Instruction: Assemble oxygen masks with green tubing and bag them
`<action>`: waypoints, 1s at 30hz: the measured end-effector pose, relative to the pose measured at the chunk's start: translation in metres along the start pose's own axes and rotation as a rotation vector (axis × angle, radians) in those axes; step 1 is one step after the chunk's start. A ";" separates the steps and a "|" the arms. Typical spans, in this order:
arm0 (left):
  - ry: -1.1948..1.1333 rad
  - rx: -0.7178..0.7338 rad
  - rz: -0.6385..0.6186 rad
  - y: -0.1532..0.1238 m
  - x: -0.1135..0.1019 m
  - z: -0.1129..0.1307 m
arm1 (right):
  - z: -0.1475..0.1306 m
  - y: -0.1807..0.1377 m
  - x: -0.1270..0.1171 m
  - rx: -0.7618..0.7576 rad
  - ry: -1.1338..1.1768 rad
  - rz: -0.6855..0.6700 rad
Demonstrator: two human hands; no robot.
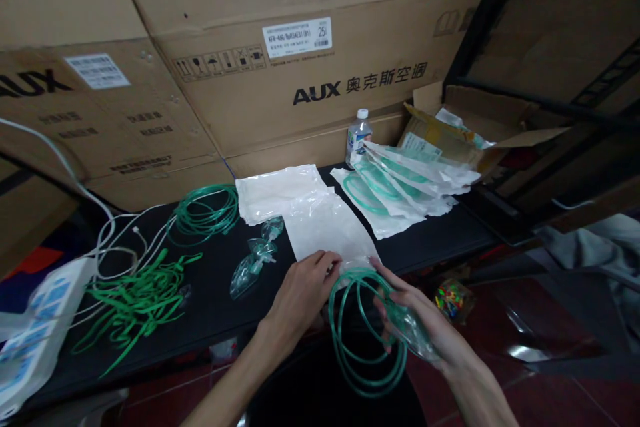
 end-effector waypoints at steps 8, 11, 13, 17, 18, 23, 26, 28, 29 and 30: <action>0.121 0.182 0.192 -0.010 0.003 0.016 | 0.005 0.001 0.004 -0.124 -0.039 0.242; 0.148 0.262 0.188 -0.015 0.009 0.020 | 0.004 0.002 0.006 -0.222 0.038 0.345; 0.163 0.281 0.197 -0.018 0.011 0.022 | 0.005 0.002 0.010 -0.291 0.070 0.404; 0.171 0.294 0.260 -0.021 0.011 0.025 | 0.009 0.009 0.017 -0.361 0.073 0.402; 0.161 0.293 0.275 -0.021 0.011 0.025 | 0.011 0.012 0.018 -0.356 0.072 0.377; 0.098 0.245 0.319 -0.021 0.011 0.016 | 0.010 0.024 0.015 -0.260 -0.008 0.236; 0.065 0.215 0.388 -0.024 0.011 0.013 | 0.004 0.026 0.013 -0.269 -0.079 0.241; 0.045 0.208 0.427 -0.026 0.012 0.013 | 0.004 0.027 0.012 -0.295 -0.069 0.284; 0.033 0.202 0.432 -0.026 0.014 0.013 | 0.006 0.028 0.012 -0.305 -0.048 0.302; 0.022 0.198 0.429 -0.027 0.016 0.013 | 0.008 0.029 0.013 -0.311 -0.020 0.314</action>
Point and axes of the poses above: each hand's wrist, its own y-axis towards the middle knuckle, its own x-axis out of the palm, z = x × y, the point moved 7 cm from there along y, towards the middle knuckle, and after that the axes turned 8 degrees about -z, right-handed, at the moved point
